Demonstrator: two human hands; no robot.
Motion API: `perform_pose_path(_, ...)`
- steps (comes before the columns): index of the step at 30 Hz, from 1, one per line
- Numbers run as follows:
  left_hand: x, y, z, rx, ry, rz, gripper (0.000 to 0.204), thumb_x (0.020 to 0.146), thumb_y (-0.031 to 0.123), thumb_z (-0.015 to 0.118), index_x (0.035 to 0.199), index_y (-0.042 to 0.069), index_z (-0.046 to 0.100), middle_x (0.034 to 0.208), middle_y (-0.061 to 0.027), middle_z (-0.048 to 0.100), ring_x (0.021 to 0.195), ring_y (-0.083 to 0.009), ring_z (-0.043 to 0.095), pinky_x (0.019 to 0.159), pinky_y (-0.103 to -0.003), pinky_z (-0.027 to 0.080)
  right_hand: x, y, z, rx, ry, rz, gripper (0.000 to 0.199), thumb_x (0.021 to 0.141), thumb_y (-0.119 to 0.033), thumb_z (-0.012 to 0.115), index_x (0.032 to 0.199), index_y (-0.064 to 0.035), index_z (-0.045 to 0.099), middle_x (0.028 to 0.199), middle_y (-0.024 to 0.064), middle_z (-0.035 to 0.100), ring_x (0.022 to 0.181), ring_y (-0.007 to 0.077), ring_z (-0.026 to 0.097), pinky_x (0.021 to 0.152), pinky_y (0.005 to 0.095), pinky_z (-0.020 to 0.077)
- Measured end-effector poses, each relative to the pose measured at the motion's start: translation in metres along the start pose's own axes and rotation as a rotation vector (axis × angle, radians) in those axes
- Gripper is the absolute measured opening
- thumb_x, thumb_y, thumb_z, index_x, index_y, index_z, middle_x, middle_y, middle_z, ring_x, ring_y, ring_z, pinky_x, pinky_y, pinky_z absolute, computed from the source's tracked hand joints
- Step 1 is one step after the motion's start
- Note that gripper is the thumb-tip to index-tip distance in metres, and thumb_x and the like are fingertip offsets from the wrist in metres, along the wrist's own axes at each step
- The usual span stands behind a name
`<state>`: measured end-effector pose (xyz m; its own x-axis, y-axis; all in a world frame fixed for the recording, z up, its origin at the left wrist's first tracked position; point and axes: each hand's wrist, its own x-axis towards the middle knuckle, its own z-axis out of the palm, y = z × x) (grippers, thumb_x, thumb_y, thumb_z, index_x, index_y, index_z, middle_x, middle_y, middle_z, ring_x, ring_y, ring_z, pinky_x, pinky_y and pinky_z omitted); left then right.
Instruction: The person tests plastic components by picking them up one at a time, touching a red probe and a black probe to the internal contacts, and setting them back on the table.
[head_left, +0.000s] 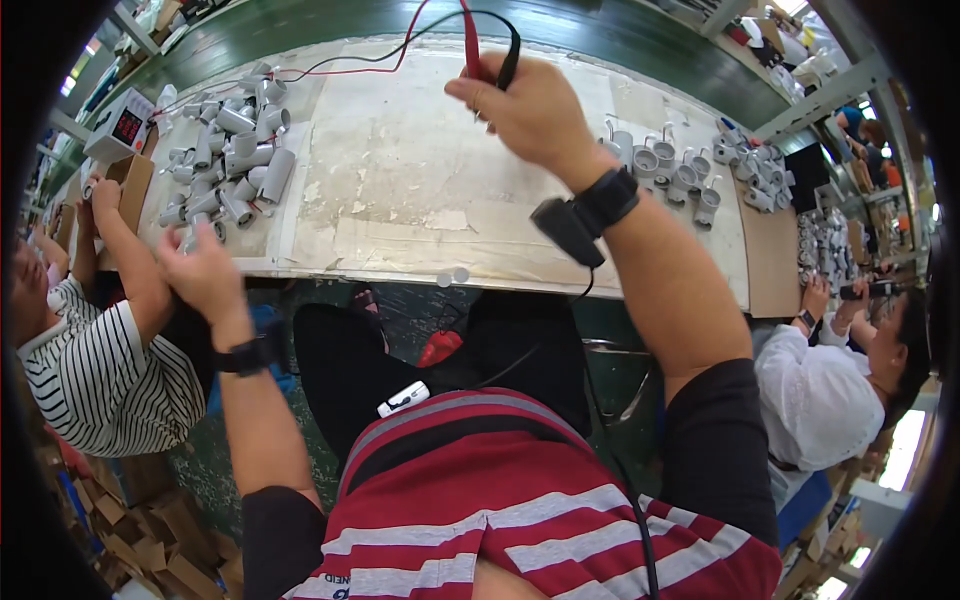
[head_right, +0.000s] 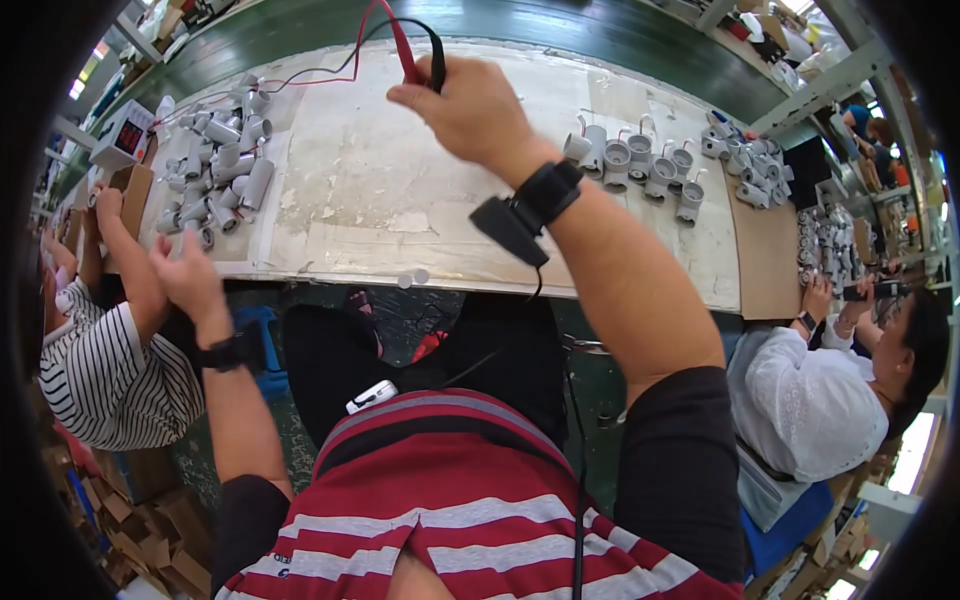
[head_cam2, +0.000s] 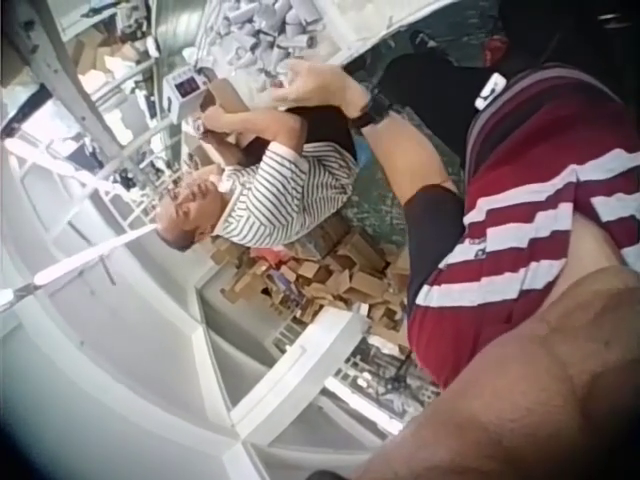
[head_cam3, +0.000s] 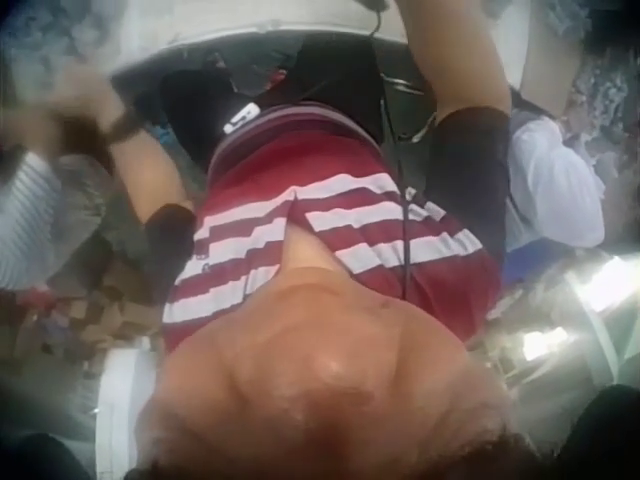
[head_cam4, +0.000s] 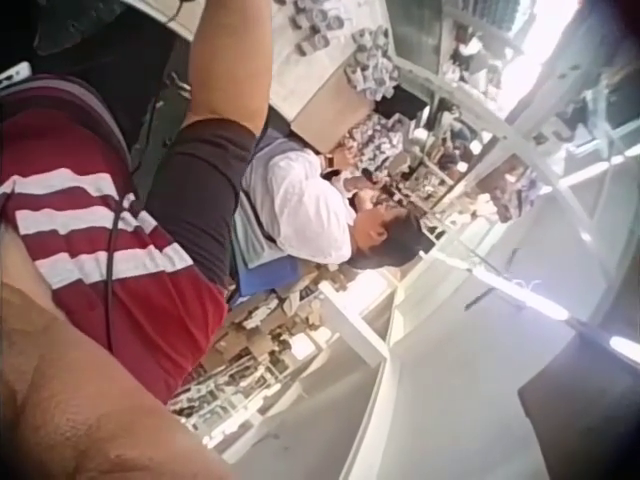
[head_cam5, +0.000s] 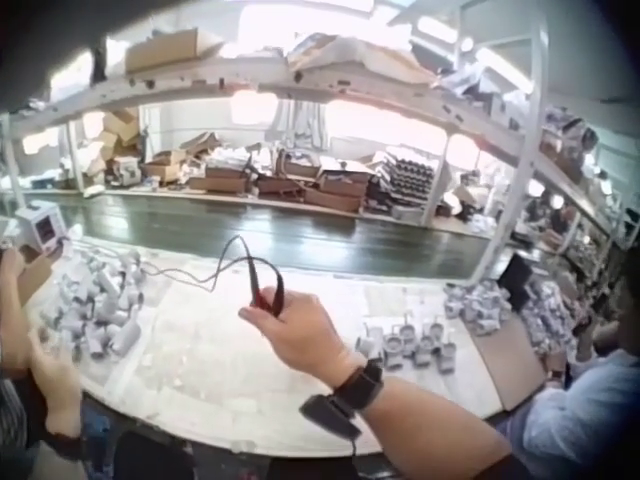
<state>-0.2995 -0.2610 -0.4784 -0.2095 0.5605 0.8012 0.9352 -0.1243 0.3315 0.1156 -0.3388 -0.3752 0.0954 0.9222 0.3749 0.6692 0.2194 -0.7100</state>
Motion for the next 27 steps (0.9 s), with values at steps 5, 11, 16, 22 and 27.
perform_pose_path(5, -0.059, 0.231, -0.006, -0.98, -0.878, 0.432, 0.041, 0.084, 0.007, 0.075, 0.123, 0.003, 0.065, 0.125, -0.0169, 0.066, 0.111, -0.0341, 0.066, 0.096, -0.041, 0.053, 0.048, -0.011, -0.025, -0.477, -0.077, -0.174, 0.028, 0.096, -0.032, 0.076, 0.096, -0.0039, 0.077, 0.072, 0.0054, 0.069, 0.066, 0.0103, 0.066, 0.058, 0.0282, 0.0515)
perform_pose_path(11, -0.08, 0.314, 0.09, -0.899, -0.745, 0.729, 0.046, 0.082, 0.017, 0.079, 0.124, 0.004, 0.067, 0.134, -0.0177, 0.063, 0.123, -0.0387, 0.059, 0.104, -0.042, 0.05, 0.052, -0.053, -0.036, -0.573, -0.224, -0.087, 0.025, 0.091, -0.026, 0.072, 0.102, -0.0042, 0.077, 0.097, 0.0226, 0.074, 0.094, 0.0424, 0.07, 0.087, 0.0476, 0.0544)
perform_pose_path(16, -0.061, 0.321, 0.075, -0.775, -1.029, 0.782, 0.047, 0.081, 0.021, 0.081, 0.123, 0.004, 0.069, 0.13, -0.02, 0.064, 0.119, -0.0391, 0.06, 0.101, -0.042, 0.051, 0.041, -0.03, -0.046, -0.606, -0.225, 0.028, 0.029, 0.091, -0.029, 0.073, 0.102, -0.0033, 0.077, 0.098, 0.0237, 0.074, 0.098, 0.0421, 0.07, 0.088, 0.0475, 0.0551)
perform_pose_path(22, -0.057, 0.188, -0.024, -1.275, -1.269, -0.587, 0.05, 0.095, 0.036, 0.075, 0.127, -0.001, 0.065, 0.112, -0.0191, 0.071, 0.103, -0.0292, 0.071, 0.09, -0.039, 0.057, 0.019, 0.032, 0.007, -0.303, -0.096, 0.093, 0.027, 0.095, -0.029, 0.077, 0.095, -0.0019, 0.076, 0.073, 0.0047, 0.069, 0.066, 0.0107, 0.065, 0.062, 0.0291, 0.0523)
perform_pose_path(27, -0.049, 0.117, -0.066, -1.64, -1.182, -1.296, 0.053, 0.104, 0.04, 0.066, 0.129, -0.006, 0.06, 0.113, -0.0177, 0.071, 0.096, -0.0296, 0.074, 0.087, -0.039, 0.061, -0.018, 0.018, 0.092, 0.452, -0.143, 0.436, 0.027, 0.095, -0.027, 0.076, 0.094, -0.0002, 0.075, 0.073, 0.0027, 0.068, 0.067, 0.0095, 0.063, 0.064, 0.0289, 0.0517)
